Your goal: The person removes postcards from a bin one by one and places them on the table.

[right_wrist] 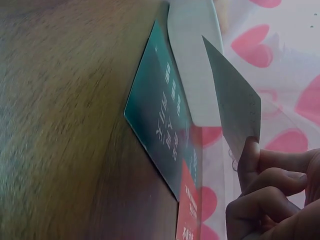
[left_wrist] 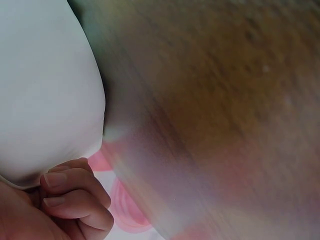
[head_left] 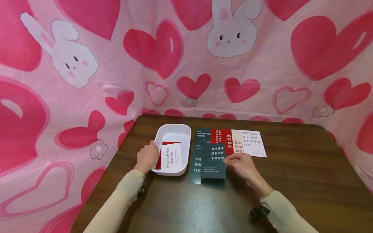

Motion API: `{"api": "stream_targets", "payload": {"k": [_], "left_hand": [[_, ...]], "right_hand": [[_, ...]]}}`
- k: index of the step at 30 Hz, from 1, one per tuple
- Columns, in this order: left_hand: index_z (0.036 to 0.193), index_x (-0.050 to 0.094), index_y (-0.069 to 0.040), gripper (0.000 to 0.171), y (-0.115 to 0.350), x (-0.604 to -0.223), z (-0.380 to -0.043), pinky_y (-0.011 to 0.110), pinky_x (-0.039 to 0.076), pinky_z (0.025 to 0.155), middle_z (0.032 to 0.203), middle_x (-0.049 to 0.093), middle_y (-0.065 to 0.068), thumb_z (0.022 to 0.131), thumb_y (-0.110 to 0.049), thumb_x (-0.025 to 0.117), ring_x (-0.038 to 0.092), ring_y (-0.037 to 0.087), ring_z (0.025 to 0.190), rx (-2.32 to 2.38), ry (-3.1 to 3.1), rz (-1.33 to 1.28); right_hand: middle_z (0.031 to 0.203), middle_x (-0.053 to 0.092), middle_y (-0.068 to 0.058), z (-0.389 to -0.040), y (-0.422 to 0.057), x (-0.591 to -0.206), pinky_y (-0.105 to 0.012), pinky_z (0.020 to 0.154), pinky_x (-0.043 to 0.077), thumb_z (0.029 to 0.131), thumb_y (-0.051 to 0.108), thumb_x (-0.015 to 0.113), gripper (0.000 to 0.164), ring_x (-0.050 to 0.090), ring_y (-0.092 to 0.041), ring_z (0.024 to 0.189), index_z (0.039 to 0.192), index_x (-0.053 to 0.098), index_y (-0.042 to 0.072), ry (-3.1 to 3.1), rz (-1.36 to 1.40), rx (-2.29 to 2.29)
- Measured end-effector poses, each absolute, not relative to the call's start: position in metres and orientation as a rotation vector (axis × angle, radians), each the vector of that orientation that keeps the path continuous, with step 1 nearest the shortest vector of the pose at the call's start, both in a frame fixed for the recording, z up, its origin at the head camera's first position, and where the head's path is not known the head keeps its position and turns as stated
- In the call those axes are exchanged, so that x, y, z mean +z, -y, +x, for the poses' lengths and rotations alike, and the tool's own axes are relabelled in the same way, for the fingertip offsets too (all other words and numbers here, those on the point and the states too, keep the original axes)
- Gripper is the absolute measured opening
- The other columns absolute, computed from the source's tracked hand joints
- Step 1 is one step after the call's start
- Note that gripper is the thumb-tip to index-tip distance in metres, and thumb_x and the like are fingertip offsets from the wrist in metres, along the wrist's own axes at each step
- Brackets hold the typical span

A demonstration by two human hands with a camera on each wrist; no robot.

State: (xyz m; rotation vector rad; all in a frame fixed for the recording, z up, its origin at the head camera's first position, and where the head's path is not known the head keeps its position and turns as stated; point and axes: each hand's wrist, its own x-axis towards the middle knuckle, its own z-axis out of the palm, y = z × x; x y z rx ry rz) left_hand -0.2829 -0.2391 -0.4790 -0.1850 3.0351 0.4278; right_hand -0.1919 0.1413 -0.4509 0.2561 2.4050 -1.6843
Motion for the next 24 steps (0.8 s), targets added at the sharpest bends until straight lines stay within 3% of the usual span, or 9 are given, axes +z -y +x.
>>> {"api": "stream_targets", "payload": {"k": [12,24], "left_hand": [[0.141,0.050,0.006,0.052,0.238,-0.479,-0.282,0.051,0.063,0.077,0.107,0.068,0.023,0.104,-0.028,0.063,0.069,0.033,0.084,0.439,-3.027,-0.197],[0.139,0.050,0.007,0.051,0.239,-0.478,-0.284,0.051,0.063,0.076,0.106,0.068,0.023,0.104,-0.028,0.063,0.069,0.034,0.083,0.421,-3.025,-0.193]], "right_hand": [[0.113,0.071,-0.012,-0.192,-0.158,-0.455,-0.034,0.076,0.050,0.099,0.026,0.072,0.031,0.057,-0.029,0.100,0.115,0.077,-0.001,-2.420,0.238,-1.593],[0.098,0.075,-0.009,-0.190,-0.174,-0.463,-0.034,0.066,0.047,0.101,0.022,0.070,0.026,0.058,-0.028,0.088,0.110,0.079,-0.001,-2.423,0.259,-1.549]]}}
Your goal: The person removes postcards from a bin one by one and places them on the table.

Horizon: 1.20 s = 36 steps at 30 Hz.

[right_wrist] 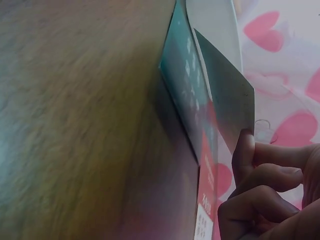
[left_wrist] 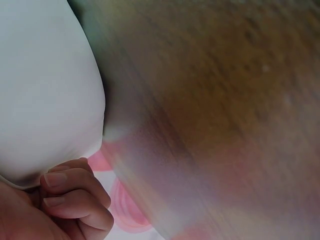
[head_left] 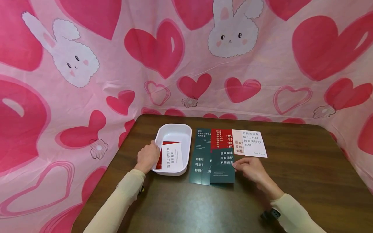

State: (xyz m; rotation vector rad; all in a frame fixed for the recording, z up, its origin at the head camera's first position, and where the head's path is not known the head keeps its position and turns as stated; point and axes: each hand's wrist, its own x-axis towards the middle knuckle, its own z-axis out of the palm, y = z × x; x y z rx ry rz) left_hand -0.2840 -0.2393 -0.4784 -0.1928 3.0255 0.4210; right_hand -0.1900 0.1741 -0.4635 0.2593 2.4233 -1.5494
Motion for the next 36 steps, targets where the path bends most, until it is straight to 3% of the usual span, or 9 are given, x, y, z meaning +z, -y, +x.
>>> {"api": "stream_targets", "payload": {"k": [15,26,33,36], "left_hand": [[0.136,0.052,0.006,0.048,0.239,-0.479,-0.284,0.051,0.063,0.074,0.103,0.067,0.022,0.103,-0.027,0.064,0.068,0.033,0.081,0.414,-3.046,-0.176],[0.138,0.051,0.006,0.050,0.239,-0.479,-0.284,0.050,0.063,0.075,0.104,0.068,0.022,0.103,-0.027,0.064,0.068,0.033,0.081,0.422,-3.038,-0.191],[0.140,0.051,0.007,0.051,0.239,-0.480,-0.283,0.050,0.063,0.076,0.106,0.068,0.023,0.103,-0.026,0.064,0.069,0.034,0.083,0.420,-3.046,-0.186],[0.140,0.051,0.006,0.051,0.239,-0.480,-0.282,0.050,0.063,0.076,0.106,0.068,0.022,0.103,-0.027,0.064,0.069,0.033,0.082,0.430,-3.045,-0.185]], "right_hand": [[0.080,0.073,-0.012,-0.184,-0.184,-0.469,-0.028,0.048,0.036,0.099,0.019,0.070,0.022,0.048,-0.021,0.052,0.105,0.079,0.000,-2.371,0.331,-1.548],[0.081,0.074,-0.009,-0.185,-0.186,-0.475,-0.027,0.047,0.036,0.099,0.019,0.071,0.022,0.048,-0.020,0.051,0.104,0.080,-0.001,-2.393,0.333,-1.531],[0.083,0.075,-0.006,-0.187,-0.185,-0.478,-0.029,0.054,0.039,0.099,0.017,0.071,0.020,0.053,-0.022,0.064,0.099,0.080,-0.001,-2.436,0.308,-1.489],[0.082,0.075,-0.006,-0.188,-0.186,-0.479,-0.029,0.053,0.039,0.098,0.018,0.072,0.020,0.052,-0.022,0.060,0.099,0.080,0.000,-2.445,0.308,-1.468]]}}
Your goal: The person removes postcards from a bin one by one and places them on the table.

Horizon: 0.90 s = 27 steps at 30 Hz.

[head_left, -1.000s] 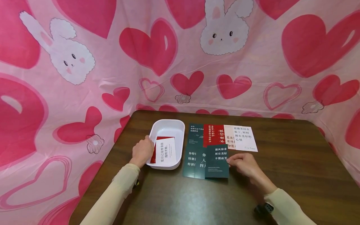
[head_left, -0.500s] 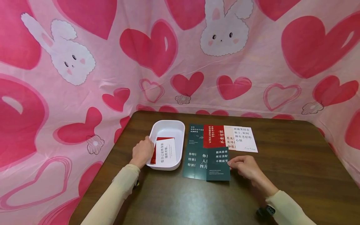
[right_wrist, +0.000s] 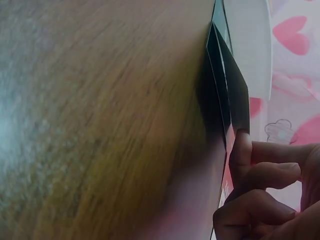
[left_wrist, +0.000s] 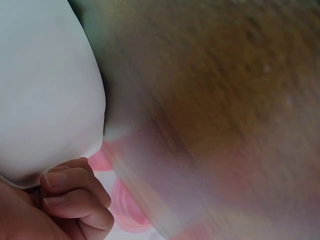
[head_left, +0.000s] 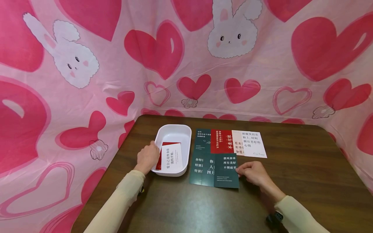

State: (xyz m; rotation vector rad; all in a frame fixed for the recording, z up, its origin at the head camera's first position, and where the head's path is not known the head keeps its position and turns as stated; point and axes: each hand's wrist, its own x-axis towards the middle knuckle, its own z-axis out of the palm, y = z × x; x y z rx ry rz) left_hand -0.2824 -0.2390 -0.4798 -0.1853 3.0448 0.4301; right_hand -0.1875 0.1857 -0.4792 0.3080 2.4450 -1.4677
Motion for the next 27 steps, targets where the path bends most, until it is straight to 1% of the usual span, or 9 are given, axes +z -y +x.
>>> {"api": "stream_targets", "payload": {"k": [3,9,14,21,27], "left_hand": [[0.138,0.052,0.007,0.050,0.2392,-0.4801,-0.2825,0.050,0.063,0.075,0.105,0.068,0.022,0.103,-0.027,0.064,0.069,0.033,0.082,0.431,-3.040,-0.182],[0.136,0.052,0.006,0.048,0.2394,-0.4804,-0.2837,0.050,0.063,0.074,0.102,0.067,0.022,0.104,-0.027,0.064,0.068,0.033,0.080,0.428,-3.037,-0.187],[0.136,0.052,0.007,0.048,0.2392,-0.4802,-0.2842,0.051,0.063,0.074,0.102,0.068,0.022,0.104,-0.026,0.064,0.069,0.033,0.081,0.429,-3.034,-0.188],[0.136,0.052,0.006,0.048,0.2404,-0.4800,-0.2843,0.050,0.063,0.072,0.101,0.067,0.022,0.103,-0.026,0.065,0.068,0.033,0.079,0.428,-3.041,-0.185],[0.134,0.052,0.007,0.046,0.2406,-0.4812,-0.2847,0.050,0.063,0.072,0.099,0.067,0.022,0.105,-0.026,0.062,0.068,0.033,0.078,0.416,-3.046,-0.165]], "right_hand": [[0.080,0.074,-0.005,-0.1885,-0.1856,-0.4813,-0.029,0.053,0.039,0.098,0.019,0.072,0.020,0.052,-0.022,0.057,0.098,0.081,0.001,-2.455,0.304,-1.432],[0.076,0.073,-0.005,-0.1919,-0.1846,-0.4835,-0.031,0.055,0.043,0.097,0.019,0.073,0.018,0.055,-0.023,0.060,0.094,0.081,0.003,-2.510,0.260,-1.349],[0.075,0.071,-0.005,-0.1939,-0.1859,-0.4850,-0.031,0.054,0.044,0.097,0.018,0.073,0.018,0.056,-0.023,0.060,0.093,0.080,0.002,-2.535,0.235,-1.306],[0.073,0.069,-0.006,-0.1964,-0.1854,-0.4866,-0.029,0.053,0.043,0.097,0.020,0.073,0.018,0.056,-0.022,0.056,0.091,0.078,0.003,-2.520,0.245,-1.259],[0.070,0.067,-0.006,-0.1971,-0.1866,-0.4869,-0.028,0.052,0.041,0.098,0.020,0.071,0.019,0.054,-0.021,0.055,0.088,0.076,0.004,-2.522,0.238,-1.239]]}}
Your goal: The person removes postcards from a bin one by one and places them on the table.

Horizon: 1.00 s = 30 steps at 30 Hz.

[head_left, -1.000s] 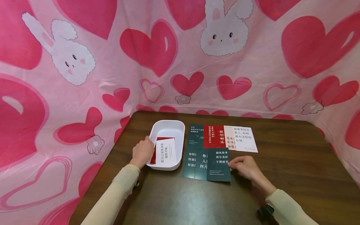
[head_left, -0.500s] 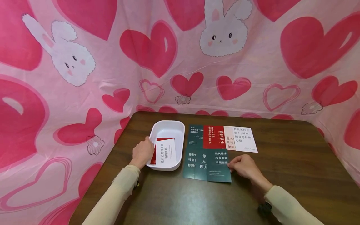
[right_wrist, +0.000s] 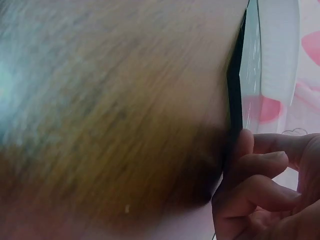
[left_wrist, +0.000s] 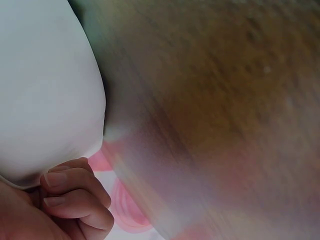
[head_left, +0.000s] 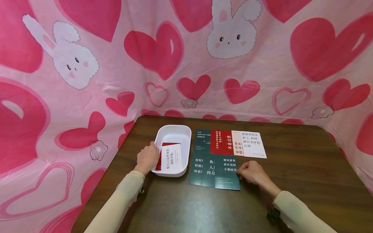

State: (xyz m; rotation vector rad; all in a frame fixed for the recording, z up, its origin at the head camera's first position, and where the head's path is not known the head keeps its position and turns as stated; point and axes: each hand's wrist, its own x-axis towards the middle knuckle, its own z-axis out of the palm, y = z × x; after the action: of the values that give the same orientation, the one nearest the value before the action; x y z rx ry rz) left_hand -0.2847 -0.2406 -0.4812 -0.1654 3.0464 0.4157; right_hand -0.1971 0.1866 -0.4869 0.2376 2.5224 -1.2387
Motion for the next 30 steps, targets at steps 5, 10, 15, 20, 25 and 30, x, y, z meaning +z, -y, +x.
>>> {"api": "stream_targets", "payload": {"k": [5,10,15,20,25,30], "left_hand": [[0.133,0.052,0.007,0.045,0.2401,-0.4810,-0.2842,0.050,0.063,0.072,0.098,0.067,0.022,0.104,-0.026,0.062,0.067,0.033,0.077,0.408,-3.053,-0.157],[0.133,0.052,0.007,0.045,0.2396,-0.4802,-0.2832,0.050,0.063,0.072,0.098,0.067,0.021,0.104,-0.026,0.063,0.067,0.032,0.077,0.409,-3.055,-0.156],[0.132,0.052,0.007,0.045,0.2394,-0.4793,-0.2826,0.051,0.063,0.072,0.098,0.067,0.022,0.104,-0.026,0.063,0.067,0.033,0.078,0.410,-3.057,-0.161],[0.134,0.052,0.007,0.047,0.2390,-0.4798,-0.2827,0.051,0.063,0.073,0.099,0.067,0.022,0.104,-0.027,0.063,0.068,0.033,0.079,0.415,-3.053,-0.171],[0.136,0.052,0.008,0.048,0.2389,-0.4801,-0.2828,0.051,0.063,0.073,0.100,0.067,0.022,0.104,-0.027,0.063,0.068,0.033,0.080,0.417,-3.050,-0.168],[0.135,0.052,0.008,0.047,0.2388,-0.4784,-0.2832,0.052,0.062,0.074,0.100,0.067,0.023,0.104,-0.026,0.062,0.068,0.034,0.081,0.412,-3.039,-0.168]], "right_hand": [[0.071,0.065,-0.007,-0.1980,-0.1889,-0.4880,-0.029,0.053,0.043,0.098,0.020,0.071,0.019,0.055,-0.021,0.057,0.089,0.074,0.003,-2.520,0.239,-1.215],[0.070,0.065,-0.008,-0.1990,-0.1900,-0.4887,-0.029,0.054,0.044,0.098,0.020,0.071,0.020,0.056,-0.021,0.056,0.087,0.073,0.004,-2.516,0.232,-1.200],[0.070,0.064,-0.009,-0.2001,-0.1890,-0.4885,-0.028,0.053,0.044,0.098,0.020,0.071,0.020,0.056,-0.021,0.055,0.086,0.070,0.004,-2.515,0.228,-1.180],[0.068,0.063,-0.009,-0.2017,-0.1878,-0.4894,-0.027,0.052,0.044,0.097,0.020,0.071,0.021,0.056,-0.020,0.053,0.084,0.069,0.005,-2.527,0.206,-1.158],[0.065,0.062,-0.008,-0.2031,-0.1888,-0.4916,-0.026,0.051,0.042,0.097,0.021,0.072,0.024,0.055,-0.018,0.050,0.078,0.068,0.005,-2.532,0.197,-1.154],[0.060,0.062,-0.008,-0.2068,-0.1921,-0.4930,-0.025,0.048,0.039,0.096,0.023,0.073,0.033,0.055,-0.017,0.046,0.069,0.067,0.006,-2.504,0.196,-1.189]]}}
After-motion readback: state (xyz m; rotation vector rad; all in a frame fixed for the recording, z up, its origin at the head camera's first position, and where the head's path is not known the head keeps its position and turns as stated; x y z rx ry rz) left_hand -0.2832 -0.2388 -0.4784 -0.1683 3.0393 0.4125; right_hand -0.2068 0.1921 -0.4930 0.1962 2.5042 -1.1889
